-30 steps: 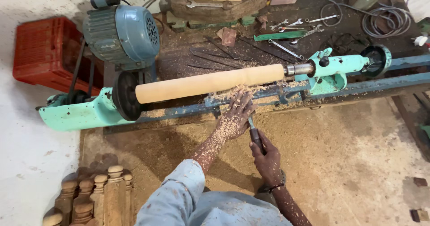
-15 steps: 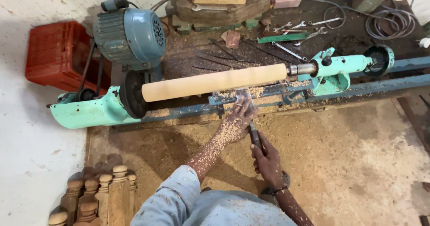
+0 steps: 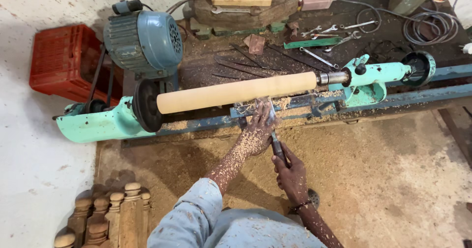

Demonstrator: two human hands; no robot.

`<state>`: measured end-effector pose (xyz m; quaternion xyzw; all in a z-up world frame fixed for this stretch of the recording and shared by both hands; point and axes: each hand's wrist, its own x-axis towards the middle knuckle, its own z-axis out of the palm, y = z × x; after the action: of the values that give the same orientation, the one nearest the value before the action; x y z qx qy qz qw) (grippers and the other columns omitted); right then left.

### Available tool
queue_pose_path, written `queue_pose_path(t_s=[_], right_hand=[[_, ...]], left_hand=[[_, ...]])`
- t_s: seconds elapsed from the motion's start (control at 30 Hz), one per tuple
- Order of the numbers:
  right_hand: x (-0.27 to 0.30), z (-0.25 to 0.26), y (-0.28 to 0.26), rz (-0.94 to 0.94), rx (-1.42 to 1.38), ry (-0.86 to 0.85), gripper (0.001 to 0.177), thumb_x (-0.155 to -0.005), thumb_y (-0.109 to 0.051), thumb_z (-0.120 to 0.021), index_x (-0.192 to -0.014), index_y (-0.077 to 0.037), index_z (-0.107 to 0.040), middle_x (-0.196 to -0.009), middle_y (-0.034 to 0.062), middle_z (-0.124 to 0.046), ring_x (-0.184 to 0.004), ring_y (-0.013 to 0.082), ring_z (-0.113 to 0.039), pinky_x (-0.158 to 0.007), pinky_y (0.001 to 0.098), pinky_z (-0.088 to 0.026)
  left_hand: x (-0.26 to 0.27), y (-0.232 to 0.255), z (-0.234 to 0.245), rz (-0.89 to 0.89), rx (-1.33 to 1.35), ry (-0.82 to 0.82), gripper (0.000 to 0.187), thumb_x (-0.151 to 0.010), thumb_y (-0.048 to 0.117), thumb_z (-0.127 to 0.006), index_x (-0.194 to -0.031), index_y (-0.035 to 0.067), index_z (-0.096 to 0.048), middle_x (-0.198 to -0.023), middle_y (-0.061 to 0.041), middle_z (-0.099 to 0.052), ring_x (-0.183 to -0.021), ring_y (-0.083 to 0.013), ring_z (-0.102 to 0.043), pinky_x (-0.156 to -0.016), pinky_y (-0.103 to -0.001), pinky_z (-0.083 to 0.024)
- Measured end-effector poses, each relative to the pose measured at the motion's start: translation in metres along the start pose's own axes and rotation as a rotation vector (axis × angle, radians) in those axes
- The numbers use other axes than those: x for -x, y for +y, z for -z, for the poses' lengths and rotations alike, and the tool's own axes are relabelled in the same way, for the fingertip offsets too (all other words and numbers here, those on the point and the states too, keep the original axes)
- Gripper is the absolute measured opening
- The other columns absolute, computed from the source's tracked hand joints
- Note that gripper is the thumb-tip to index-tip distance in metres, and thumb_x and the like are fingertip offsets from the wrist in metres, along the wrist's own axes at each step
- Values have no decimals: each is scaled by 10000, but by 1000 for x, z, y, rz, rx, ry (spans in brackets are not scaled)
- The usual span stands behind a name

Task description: The person shapes a piece of wood on a lathe using a chisel and measures the diameter with calipers.

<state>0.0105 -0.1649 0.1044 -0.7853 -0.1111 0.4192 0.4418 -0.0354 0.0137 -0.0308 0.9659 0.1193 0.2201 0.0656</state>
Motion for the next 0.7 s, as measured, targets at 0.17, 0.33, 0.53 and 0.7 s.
queue_pose_path(t_s=[0.17, 0.33, 0.53, 0.7], right_hand=[[-2, -1, 2, 32, 7, 1, 610, -917, -189, -685, -1508, -235, -538, -632, 18, -586, -449, 107, -501, -385, 301, -436], [-2, -2, 2, 35, -14, 1, 611, -917, -190, -684, -1508, -231, -537, -629, 20, -584, -448, 111, -507, -387, 303, -435], [0, -2, 1, 28, 1, 1, 609, -919, -200, -683, -1509, -242, -538, -628, 22, -578, -448, 111, -497, -391, 304, -438], [1, -6, 3, 42, -35, -27, 599, -921, -196, -673, -1505, -233, -547, -634, 12, -567, -447, 100, -484, -391, 292, -418]], left_hand=[[-1, -1, 12, 59, 47, -181, 658, -987, 379, -593, -1548, 87, -412, -1664, -329, -71, -1564, -505, -34, -1292, -610, -114], [-6, 2, 25, 135, 113, -235, 632, -970, 386, -608, -1529, 139, -445, -1659, -329, -94, -1555, -517, -42, -1277, -598, -127], [-8, 5, 31, 11, -157, -157, 688, -982, 437, -603, -1577, 138, -428, -1658, -342, -96, -1574, -472, -47, -1305, -589, -138], [-3, 4, 31, 130, 34, -211, 598, -1003, 396, -601, -1525, 167, -421, -1670, -333, -75, -1569, -496, -27, -1281, -591, -134]])
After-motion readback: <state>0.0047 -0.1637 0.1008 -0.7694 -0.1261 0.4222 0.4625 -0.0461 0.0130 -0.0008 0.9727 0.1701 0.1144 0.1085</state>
